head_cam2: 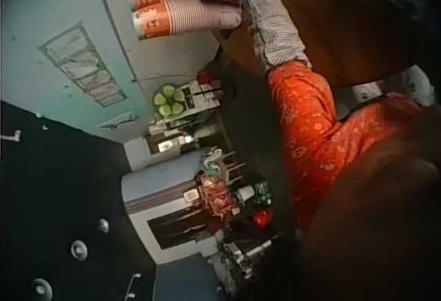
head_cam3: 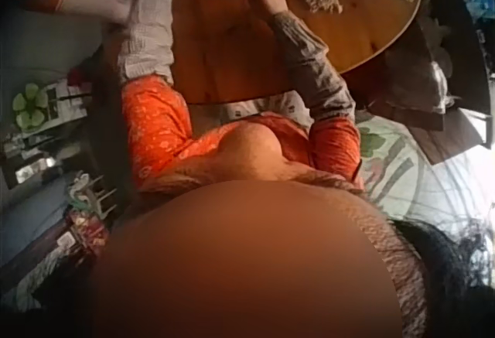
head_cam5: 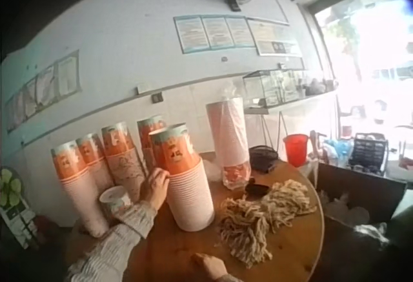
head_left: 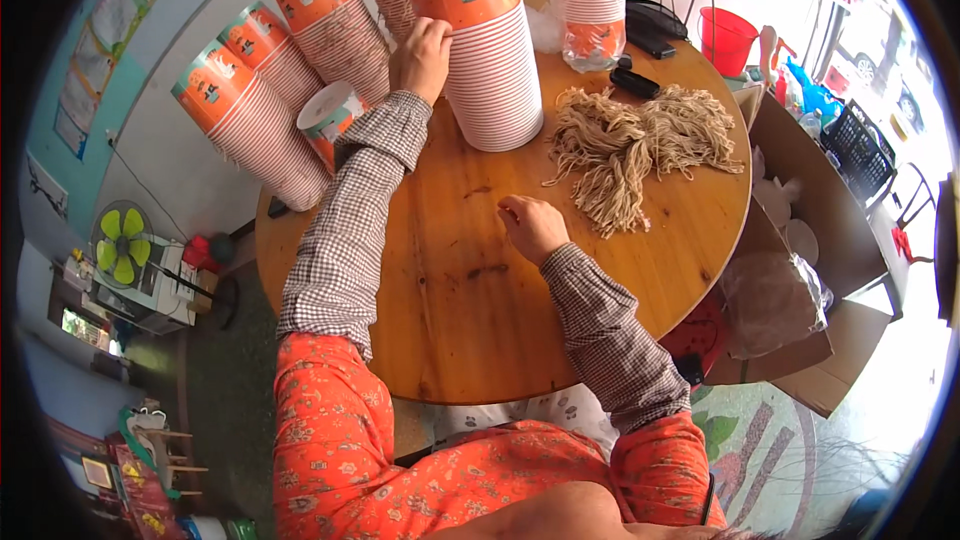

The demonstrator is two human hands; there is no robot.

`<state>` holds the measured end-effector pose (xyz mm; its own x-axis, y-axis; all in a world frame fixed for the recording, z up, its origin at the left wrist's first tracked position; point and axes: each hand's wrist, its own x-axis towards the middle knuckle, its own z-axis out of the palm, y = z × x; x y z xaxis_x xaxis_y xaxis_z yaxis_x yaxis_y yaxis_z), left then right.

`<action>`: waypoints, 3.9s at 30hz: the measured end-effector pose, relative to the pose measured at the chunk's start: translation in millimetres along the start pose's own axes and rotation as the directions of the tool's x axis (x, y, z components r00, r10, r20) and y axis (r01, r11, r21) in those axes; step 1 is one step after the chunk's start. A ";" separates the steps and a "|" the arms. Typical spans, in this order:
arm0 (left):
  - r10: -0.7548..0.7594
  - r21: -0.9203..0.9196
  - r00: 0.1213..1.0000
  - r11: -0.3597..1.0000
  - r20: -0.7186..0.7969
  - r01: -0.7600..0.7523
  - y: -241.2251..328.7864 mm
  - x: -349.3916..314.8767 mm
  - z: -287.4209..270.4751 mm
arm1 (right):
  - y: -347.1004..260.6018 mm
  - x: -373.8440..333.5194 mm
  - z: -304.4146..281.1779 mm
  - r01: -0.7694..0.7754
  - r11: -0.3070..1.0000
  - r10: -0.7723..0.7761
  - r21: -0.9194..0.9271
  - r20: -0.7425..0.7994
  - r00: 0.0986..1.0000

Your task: Attach twine handles to Halloween-themed paper buckets by threading and knotting them through pre-drilled holes.

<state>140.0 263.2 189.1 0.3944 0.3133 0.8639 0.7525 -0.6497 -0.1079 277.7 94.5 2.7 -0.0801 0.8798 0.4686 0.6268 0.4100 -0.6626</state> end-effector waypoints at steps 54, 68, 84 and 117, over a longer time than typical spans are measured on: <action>-0.090 -0.074 0.981 0.992 0.173 0.104 -29.6 118.4 -47.3 | -18.8 -21.3 17.5 0.062 0.992 -0.082 0.114 0.184 0.980; -0.176 -0.172 0.981 0.967 0.077 0.187 -53.6 196.0 -116.0 | 2.6 -5.2 12.6 -0.008 0.993 -0.005 0.118 0.109 0.994; -0.586 -0.893 0.719 -0.017 0.373 0.449 -86.3 -82.8 -213.1 | 13.2 4.1 -3.2 -0.065 0.984 0.076 0.163 -0.063 0.995; -0.484 -0.504 0.872 0.773 -0.075 0.386 43.7 -263.4 -125.9 | 60.0 32.8 -14.0 -0.071 0.843 0.107 -0.534 0.037 0.994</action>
<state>2.6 65.0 18.8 -0.0605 0.5356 0.8423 0.4675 -0.7304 0.4980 323.5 144.6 -13.4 -0.0408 0.9268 0.3732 0.9476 0.1543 -0.2797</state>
